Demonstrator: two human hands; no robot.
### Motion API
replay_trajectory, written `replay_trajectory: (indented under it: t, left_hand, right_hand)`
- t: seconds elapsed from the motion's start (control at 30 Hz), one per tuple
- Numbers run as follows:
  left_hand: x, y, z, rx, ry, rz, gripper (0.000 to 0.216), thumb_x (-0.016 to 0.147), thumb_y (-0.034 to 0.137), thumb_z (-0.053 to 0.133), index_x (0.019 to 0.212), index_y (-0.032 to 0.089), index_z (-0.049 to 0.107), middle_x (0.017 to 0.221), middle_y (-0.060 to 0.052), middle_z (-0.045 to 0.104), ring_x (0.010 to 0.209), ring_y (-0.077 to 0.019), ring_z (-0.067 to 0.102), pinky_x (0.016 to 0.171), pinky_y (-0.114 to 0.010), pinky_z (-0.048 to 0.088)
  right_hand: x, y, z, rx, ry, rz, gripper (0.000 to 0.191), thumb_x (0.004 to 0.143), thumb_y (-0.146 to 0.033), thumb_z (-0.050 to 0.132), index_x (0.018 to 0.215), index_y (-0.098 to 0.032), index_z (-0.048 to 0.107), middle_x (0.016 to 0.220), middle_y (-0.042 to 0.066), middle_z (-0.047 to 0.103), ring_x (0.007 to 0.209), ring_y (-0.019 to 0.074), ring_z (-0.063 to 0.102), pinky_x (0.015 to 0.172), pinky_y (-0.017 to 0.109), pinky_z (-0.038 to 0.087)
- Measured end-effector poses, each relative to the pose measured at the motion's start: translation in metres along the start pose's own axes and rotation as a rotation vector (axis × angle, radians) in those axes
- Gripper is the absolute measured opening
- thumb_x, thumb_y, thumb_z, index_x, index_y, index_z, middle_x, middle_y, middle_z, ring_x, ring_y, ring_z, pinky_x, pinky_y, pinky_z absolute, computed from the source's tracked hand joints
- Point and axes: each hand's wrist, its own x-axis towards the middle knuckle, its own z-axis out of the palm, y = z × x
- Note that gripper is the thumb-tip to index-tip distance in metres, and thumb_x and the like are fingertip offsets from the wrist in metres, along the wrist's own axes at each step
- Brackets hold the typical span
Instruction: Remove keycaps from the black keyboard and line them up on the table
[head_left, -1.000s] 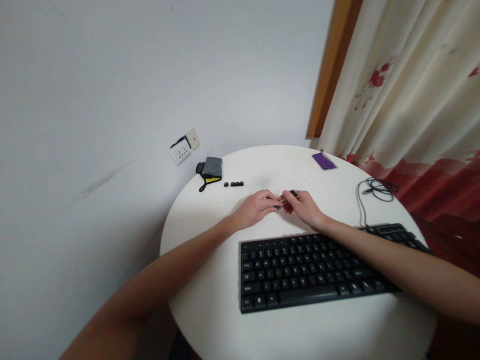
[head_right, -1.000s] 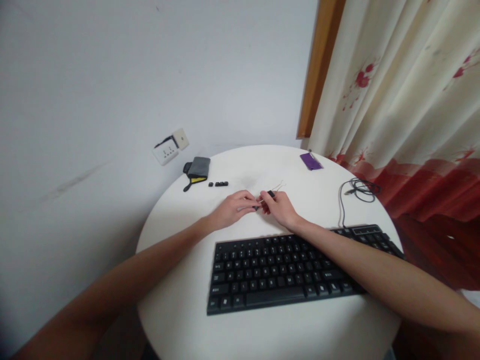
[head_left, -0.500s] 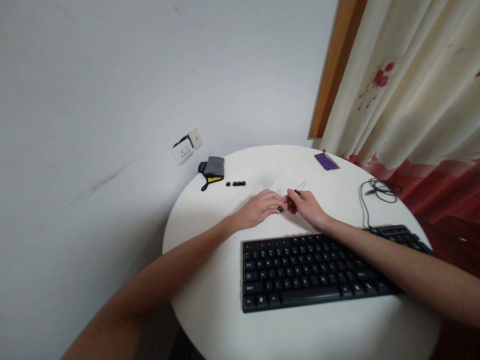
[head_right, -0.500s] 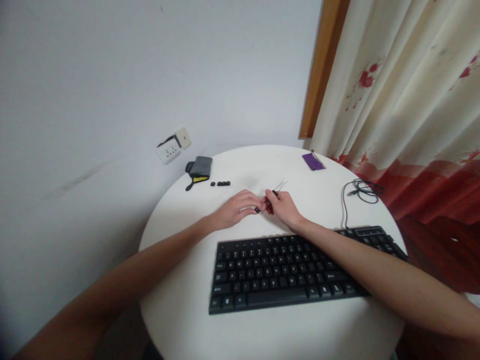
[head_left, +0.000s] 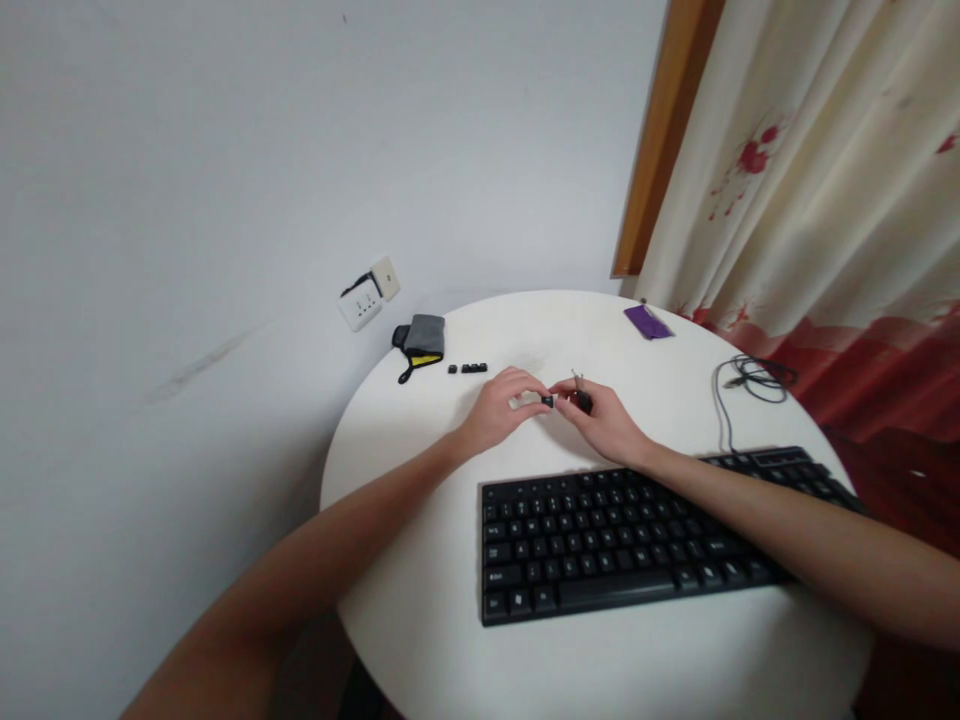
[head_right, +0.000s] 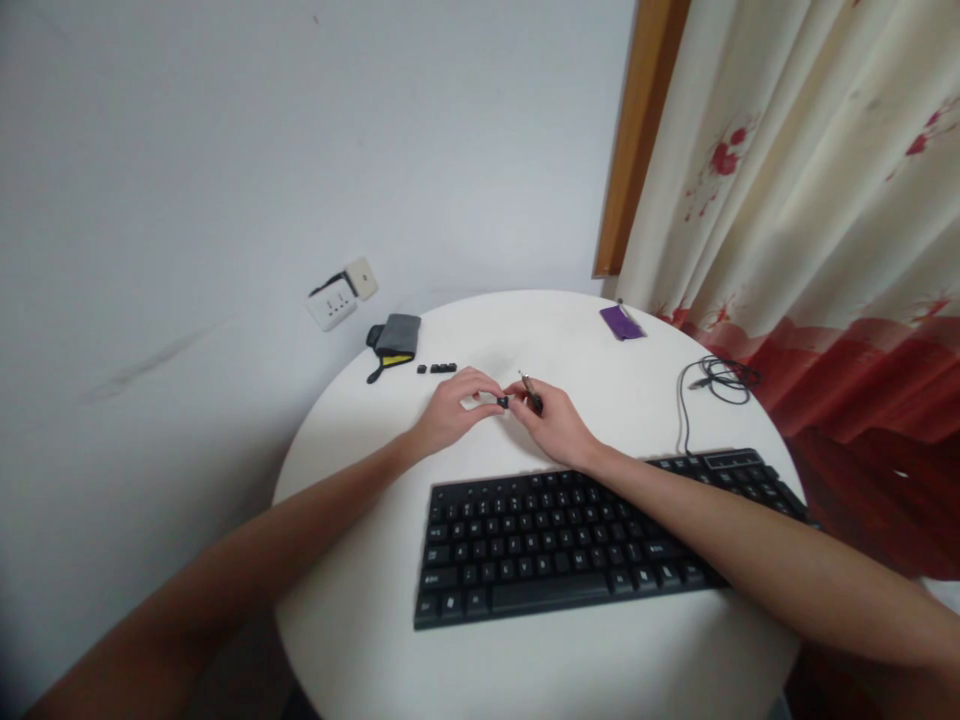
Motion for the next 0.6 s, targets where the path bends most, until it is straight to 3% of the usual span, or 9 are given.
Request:
replay_trajectory:
  t: [0.23,0.43,0.6]
  left_hand:
    - [0.0004,0.0008,0.0015,-0.065,0.056,0.001,0.018,0.081,0.036,0.073,0.091,0.021,0.074,0.090,-0.006,0.069,0.090,-0.0186,0.062,0.082,-0.035,0.048]
    - [-0.0011,0.0015,0.0034,-0.121,0.046,-0.040,0.018,0.080,0.036,0.074,0.090,0.022,0.074,0.091,-0.006,0.070,0.089,-0.0186,0.062,0.078,-0.034,0.049]
    - [0.0011,0.0041,-0.0021,-0.118,0.072,-0.069,0.020,0.086,0.037,0.067,0.096,0.021,0.072,0.093,-0.006,0.070,0.089,-0.0176,0.061,0.073,-0.030,0.047]
  right_hand:
    - [-0.0007,0.0017,0.0001,-0.055,0.016,-0.003,0.027,0.084,-0.040,0.065,0.099,-0.018,0.068,0.082,0.003,0.065,0.061,0.0129,0.047,0.059,0.027,0.039]
    - [-0.0001,0.0030,-0.0003,-0.094,0.013,-0.030,0.031,0.085,-0.048,0.063,0.092,-0.019,0.069,0.078,0.003,0.064,0.061,0.0138,0.047,0.060,0.028,0.039]
    - [0.0048,-0.0027,-0.0033,-0.121,0.031,-0.008,0.025,0.083,-0.042,0.066,0.092,-0.019,0.069,0.077,0.003,0.065,0.059,0.0133,0.046,0.059,0.028,0.039]
